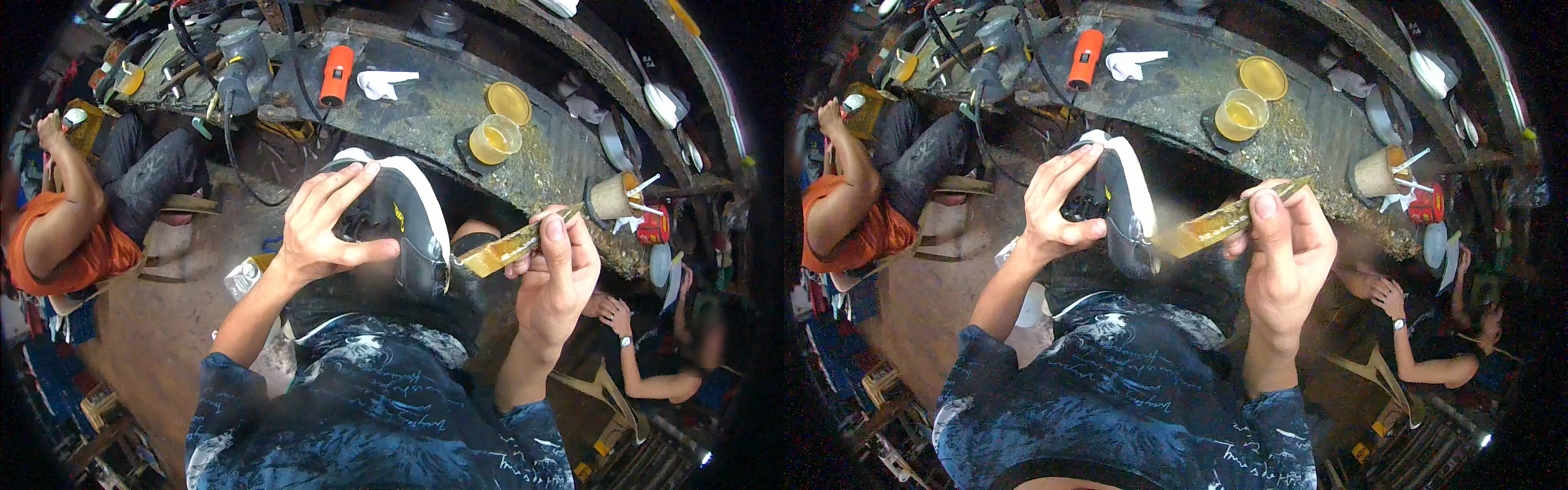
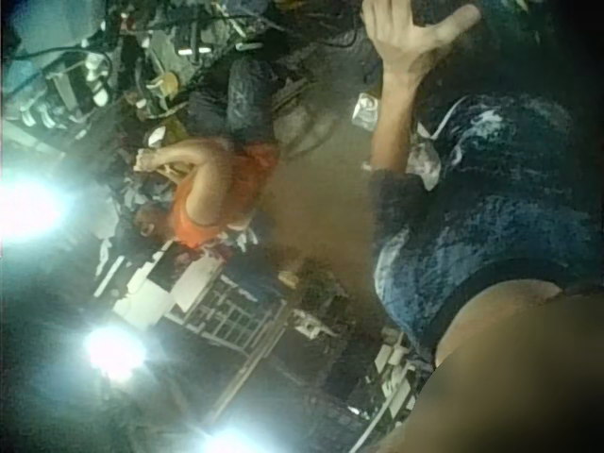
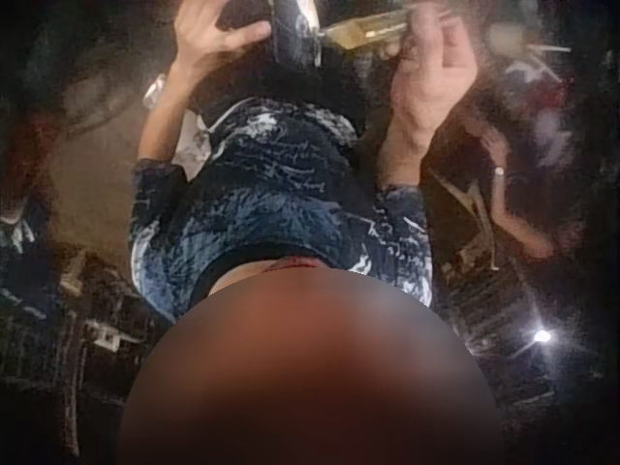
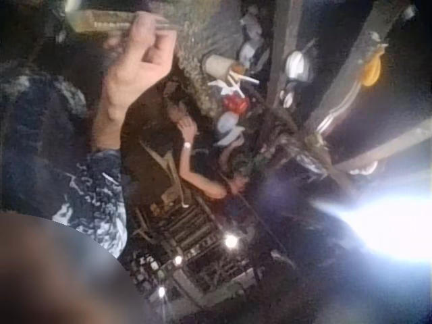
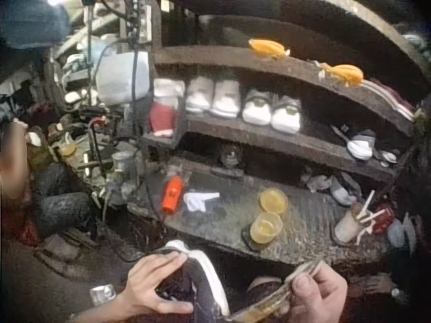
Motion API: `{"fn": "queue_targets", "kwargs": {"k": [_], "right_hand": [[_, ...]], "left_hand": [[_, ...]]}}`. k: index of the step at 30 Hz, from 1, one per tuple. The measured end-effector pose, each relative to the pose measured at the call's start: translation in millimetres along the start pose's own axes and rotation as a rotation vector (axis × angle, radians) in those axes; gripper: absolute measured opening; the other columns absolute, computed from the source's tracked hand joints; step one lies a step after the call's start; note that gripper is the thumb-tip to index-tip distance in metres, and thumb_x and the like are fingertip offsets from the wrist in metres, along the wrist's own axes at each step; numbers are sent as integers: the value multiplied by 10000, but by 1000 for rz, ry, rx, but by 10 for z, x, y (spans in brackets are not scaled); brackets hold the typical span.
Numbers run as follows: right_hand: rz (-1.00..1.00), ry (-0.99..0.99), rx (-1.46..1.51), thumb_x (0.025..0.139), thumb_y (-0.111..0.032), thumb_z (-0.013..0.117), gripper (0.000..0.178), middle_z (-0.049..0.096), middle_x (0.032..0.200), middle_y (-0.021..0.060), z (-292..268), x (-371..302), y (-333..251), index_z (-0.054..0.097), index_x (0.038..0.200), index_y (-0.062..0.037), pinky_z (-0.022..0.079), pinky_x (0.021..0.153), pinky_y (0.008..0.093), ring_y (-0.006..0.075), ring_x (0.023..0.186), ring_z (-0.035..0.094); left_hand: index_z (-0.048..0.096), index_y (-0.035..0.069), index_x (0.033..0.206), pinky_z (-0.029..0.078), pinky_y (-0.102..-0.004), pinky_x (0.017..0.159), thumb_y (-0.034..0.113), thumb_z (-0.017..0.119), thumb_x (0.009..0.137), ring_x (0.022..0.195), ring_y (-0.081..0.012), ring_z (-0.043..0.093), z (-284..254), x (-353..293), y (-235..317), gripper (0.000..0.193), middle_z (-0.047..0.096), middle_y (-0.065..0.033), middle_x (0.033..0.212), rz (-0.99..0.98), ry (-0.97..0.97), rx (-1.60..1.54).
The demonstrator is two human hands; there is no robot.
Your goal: The person applies a yellowish adhesive to the sole and sidewalls of a black and white athletic shoe using a small brush. They rotate the shoe to reach different areas, dip the brush into a container of adhesive, and continue coating the sole and edges. Another person works on a separate shoe in the background.
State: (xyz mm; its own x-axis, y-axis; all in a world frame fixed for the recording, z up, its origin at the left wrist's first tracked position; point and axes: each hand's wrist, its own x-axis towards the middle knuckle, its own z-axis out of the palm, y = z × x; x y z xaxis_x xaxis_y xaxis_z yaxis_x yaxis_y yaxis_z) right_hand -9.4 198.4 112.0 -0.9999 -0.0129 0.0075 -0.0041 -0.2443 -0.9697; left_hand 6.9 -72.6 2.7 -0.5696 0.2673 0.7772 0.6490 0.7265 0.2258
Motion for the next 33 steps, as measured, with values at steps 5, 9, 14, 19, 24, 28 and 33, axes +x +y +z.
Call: {"fn": "queue_targets", "kwargs": {"k": [5, 9, 14, 19, 24, 28, 33], "right_hand": [[-102, 40, -82, 1037, -138, 673, 165, 690, 866, 91, -16, -42, 56, 656, 1063, 24, 498, 581, 249, 116, 638, 617], [-218, 34, -137, 1027, -91, 677, 117, 696, 904, 77, -26, -43, 97, 662, 1063, 19, 514, 606, 243, 112, 666, 631], [-403, 71, -197, 1009, -49, 690, 91, 705, 929, 79, -57, -43, 111, 669, 1057, 25, 524, 634, 238, 103, 691, 638], [-523, 9, -442, 1028, -79, 656, 156, 671, 991, 149, -129, -87, 14, 610, 1082, 60, 548, 634, 262, 150, 773, 627], [-658, -71, -531, 1017, -62, 653, 161, 670, 941, 175, -168, -76, -17, 592, 1086, 70, 536, 639, 256, 172, 780, 634], [-685, -109, -565, 1016, -50, 644, 151, 663, 925, 179, -202, -82, -23, 580, 1090, 66, 526, 642, 261, 186, 780, 640], [-637, -68, -454, 971, 8, 711, 107, 736, 931, 150, -219, -106, -4, 647, 1034, 67, 561, 711, 285, 204, 798, 692]], "left_hand": [[624, 358, 1292, 582, -486, 894, 520, 832, 812, 1105, -374, 716, -8, 36, 0, 548, 706, -188, 1320, 20, -22, 0], [647, 340, 1283, 581, -485, 889, 535, 837, 801, 1100, -373, 712, -40, 73, 62, 553, 706, -177, 1322, -38, -62, -19], [695, 295, 1248, 579, -485, 883, 558, 851, 769, 1093, -363, 704, -40, 91, 110, 569, 706, -154, 1327, -77, -86, -31], [678, 340, 1263, 586, -483, 870, 549, 855, 767, 1074, -365, 710, -7, 108, 78, 566, 705, -160, 1319, 17, -76, 5], [649, 420, 1267, 596, -481, 853, 537, 851, 770, 1046, -369, 719, -27, 124, 114, 549, 702, -173, 1313, -22, -138, 16], [654, 427, 1257, 595, -474, 852, 534, 849, 768, 1051, -365, 720, -10, 146, 108, 537, 702, -167, 1315, -1, -108, 6], [658, 457, 1252, 594, -461, 854, 513, 841, 779, 1062, -361, 719, -5, 130, 119, 510, 695, -162, 1334, -8, -146, 24]]}}
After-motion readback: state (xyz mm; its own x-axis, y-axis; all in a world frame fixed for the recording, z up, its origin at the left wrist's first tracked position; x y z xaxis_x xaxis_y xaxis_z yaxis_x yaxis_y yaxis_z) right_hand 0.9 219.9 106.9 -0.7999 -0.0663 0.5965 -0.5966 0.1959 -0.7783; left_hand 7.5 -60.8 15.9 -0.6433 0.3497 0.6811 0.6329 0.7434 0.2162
